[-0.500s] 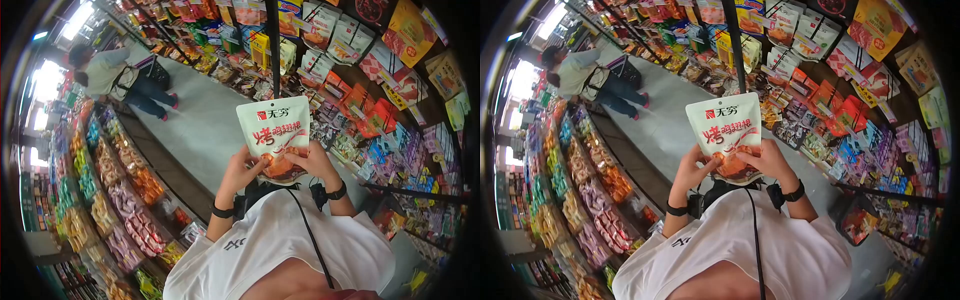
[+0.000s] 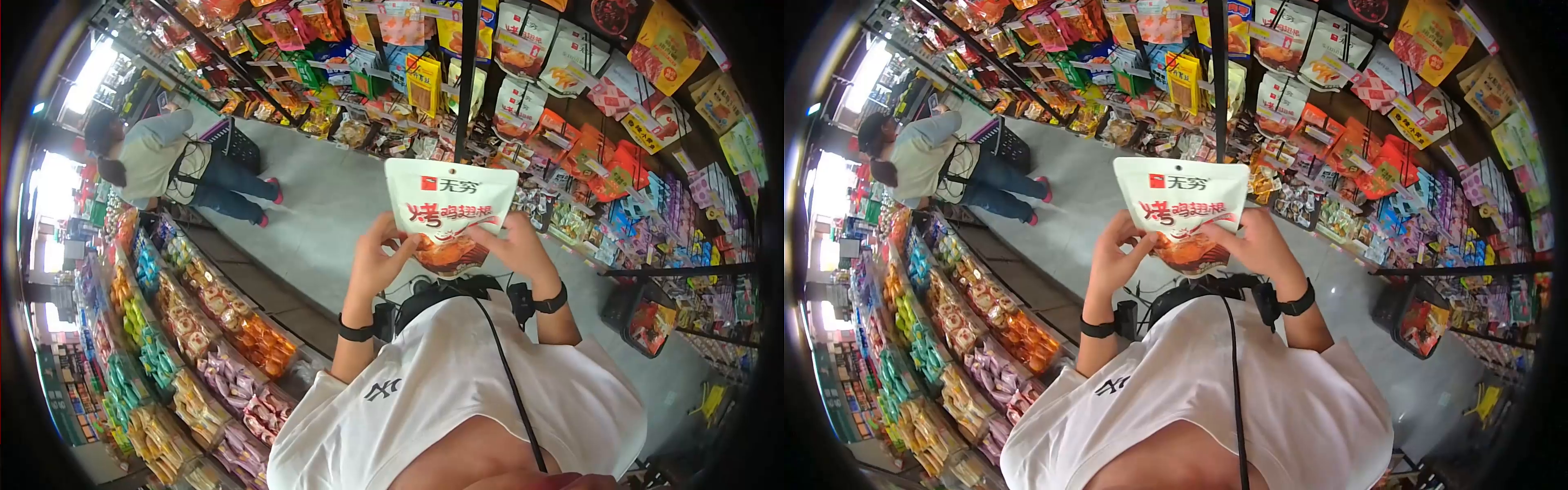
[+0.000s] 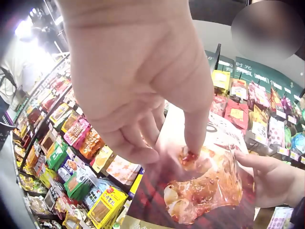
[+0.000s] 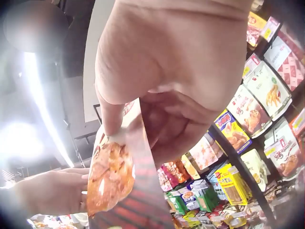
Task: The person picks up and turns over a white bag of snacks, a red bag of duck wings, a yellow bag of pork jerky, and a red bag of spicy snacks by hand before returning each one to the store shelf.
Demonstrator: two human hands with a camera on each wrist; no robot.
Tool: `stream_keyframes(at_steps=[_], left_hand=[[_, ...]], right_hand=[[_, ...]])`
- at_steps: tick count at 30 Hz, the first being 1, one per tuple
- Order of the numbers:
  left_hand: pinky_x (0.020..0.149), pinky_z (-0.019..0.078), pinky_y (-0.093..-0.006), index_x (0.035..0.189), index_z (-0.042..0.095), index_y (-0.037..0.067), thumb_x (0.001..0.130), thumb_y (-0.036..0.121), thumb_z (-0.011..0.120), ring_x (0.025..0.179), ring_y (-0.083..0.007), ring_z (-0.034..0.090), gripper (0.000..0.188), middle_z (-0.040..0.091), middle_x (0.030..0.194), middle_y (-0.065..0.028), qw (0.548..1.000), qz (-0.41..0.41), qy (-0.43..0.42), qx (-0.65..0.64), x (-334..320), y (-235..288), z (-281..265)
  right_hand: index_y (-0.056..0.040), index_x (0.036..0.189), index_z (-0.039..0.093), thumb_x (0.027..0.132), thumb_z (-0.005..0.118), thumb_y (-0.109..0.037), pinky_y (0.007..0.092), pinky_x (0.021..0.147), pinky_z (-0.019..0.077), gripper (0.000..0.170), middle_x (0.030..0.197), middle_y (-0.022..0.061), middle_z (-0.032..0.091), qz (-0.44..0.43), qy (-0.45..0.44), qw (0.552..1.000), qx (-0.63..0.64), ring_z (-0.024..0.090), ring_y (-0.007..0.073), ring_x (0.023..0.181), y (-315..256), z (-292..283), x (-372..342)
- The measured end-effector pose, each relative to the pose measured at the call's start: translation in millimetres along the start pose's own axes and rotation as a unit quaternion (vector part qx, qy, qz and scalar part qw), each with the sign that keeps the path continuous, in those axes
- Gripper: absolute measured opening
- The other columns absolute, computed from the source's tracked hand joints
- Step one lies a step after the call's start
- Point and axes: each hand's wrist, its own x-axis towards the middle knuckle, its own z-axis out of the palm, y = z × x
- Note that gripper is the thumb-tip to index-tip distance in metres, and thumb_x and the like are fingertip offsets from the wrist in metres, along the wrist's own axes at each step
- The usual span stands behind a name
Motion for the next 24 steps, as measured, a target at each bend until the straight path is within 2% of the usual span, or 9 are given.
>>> stream_keyframes(at_steps=[1,4,8,11,14,18,20,21,24], left_hand=[[0.068,0.0521,-0.0271,0.120,0.066,0.002,0.091,0.015,0.078,0.083,-0.0137,0.073,0.034,0.077,0.096,-0.0059,1.000,0.002,-0.008,0.003,3,-3,-6],[0.067,0.0506,-0.0262,0.112,0.069,0.002,0.094,0.015,0.076,0.083,-0.0124,0.073,0.024,0.078,0.093,-0.0045,1.000,0.001,-0.026,0.005,10,-4,-16],[0.068,0.0479,-0.0242,0.105,0.069,0.001,0.095,0.013,0.075,0.080,-0.0086,0.071,0.017,0.077,0.090,-0.0030,0.999,0.008,-0.005,0.044,25,-2,-18],[0.066,0.0477,-0.0241,0.101,0.070,0.001,0.095,0.012,0.076,0.079,-0.0081,0.070,0.014,0.077,0.087,-0.0027,0.999,0.010,-0.004,0.050,43,-13,-7],[0.065,0.0473,-0.0238,0.098,0.071,0.002,0.094,0.011,0.076,0.078,-0.0076,0.070,0.012,0.077,0.085,-0.0024,0.999,0.017,-0.041,0.016,65,-33,14],[0.063,0.0482,-0.0249,0.097,0.070,0.001,0.094,0.010,0.076,0.078,-0.0078,0.071,0.011,0.076,0.085,-0.0039,0.990,0.025,-0.129,0.047,110,-29,49],[0.062,0.0508,-0.0282,0.091,0.068,0.000,0.092,0.011,0.078,0.073,-0.0124,0.072,0.014,0.075,0.079,-0.0075,0.988,0.046,-0.143,0.035,137,-35,75],[0.062,0.0521,-0.0298,0.088,0.067,0.000,0.091,0.011,0.078,0.070,-0.0147,0.072,0.016,0.074,0.077,-0.0092,0.987,0.054,-0.150,0.028,150,-42,90],[0.064,0.0539,-0.0323,0.086,0.066,0.000,0.091,0.013,0.079,0.069,-0.0172,0.072,0.019,0.074,0.076,-0.0109,0.980,0.065,-0.186,0.036,192,-71,133]], right_hand=[[-0.0019,0.111,0.076,0.093,0.076,-0.019,0.0335,0.080,0.0553,0.024,0.099,0.0119,0.079,0.037,-0.005,0.999,0.015,0.075,0.0203,0.085,0,-2,-1],[-0.0031,0.111,0.077,0.093,0.077,-0.019,0.0333,0.078,0.0549,0.024,0.097,0.0127,0.079,0.085,-0.005,0.995,-0.048,0.074,0.0203,0.083,0,-6,-6],[-0.0030,0.109,0.077,0.094,0.075,-0.022,0.0330,0.072,0.0543,0.024,0.092,0.0144,0.078,0.082,-0.020,0.993,-0.085,0.071,0.0235,0.074,11,-8,-7],[-0.0025,0.109,0.077,0.095,0.075,-0.023,0.0342,0.070,0.0543,0.025,0.094,0.0166,0.077,0.123,-0.056,0.982,-0.134,0.069,0.0254,0.070,22,-19,-5],[-0.0019,0.111,0.077,0.096,0.074,-0.021,0.0332,0.069,0.0547,0.024,0.094,0.0148,0.078,0.128,-0.009,0.983,-0.130,0.068,0.0194,0.070,32,-30,-12],[0.0017,0.114,0.075,0.098,0.072,-0.016,0.0302,0.072,0.0547,0.024,0.095,0.0102,0.079,0.167,0.091,0.982,-0.006,0.067,0.0113,0.077,63,-56,-16],[0.0034,0.115,0.074,0.098,0.072,-0.014,0.0289,0.074,0.0545,0.025,0.095,0.0080,0.078,0.174,0.126,0.976,0.041,0.066,0.0089,0.081,95,-79,-15],[0.0045,0.116,0.073,0.098,0.071,-0.012,0.0286,0.076,0.0543,0.024,0.098,0.0073,0.078,0.174,0.130,0.975,0.050,0.067,0.0096,0.084,112,-90,-14],[0.0040,0.106,0.075,0.097,0.074,-0.018,0.0306,0.068,0.0517,0.024,0.085,0.0089,0.076,0.185,0.160,0.968,0.055,0.064,0.0104,0.075,172,-122,-5]])
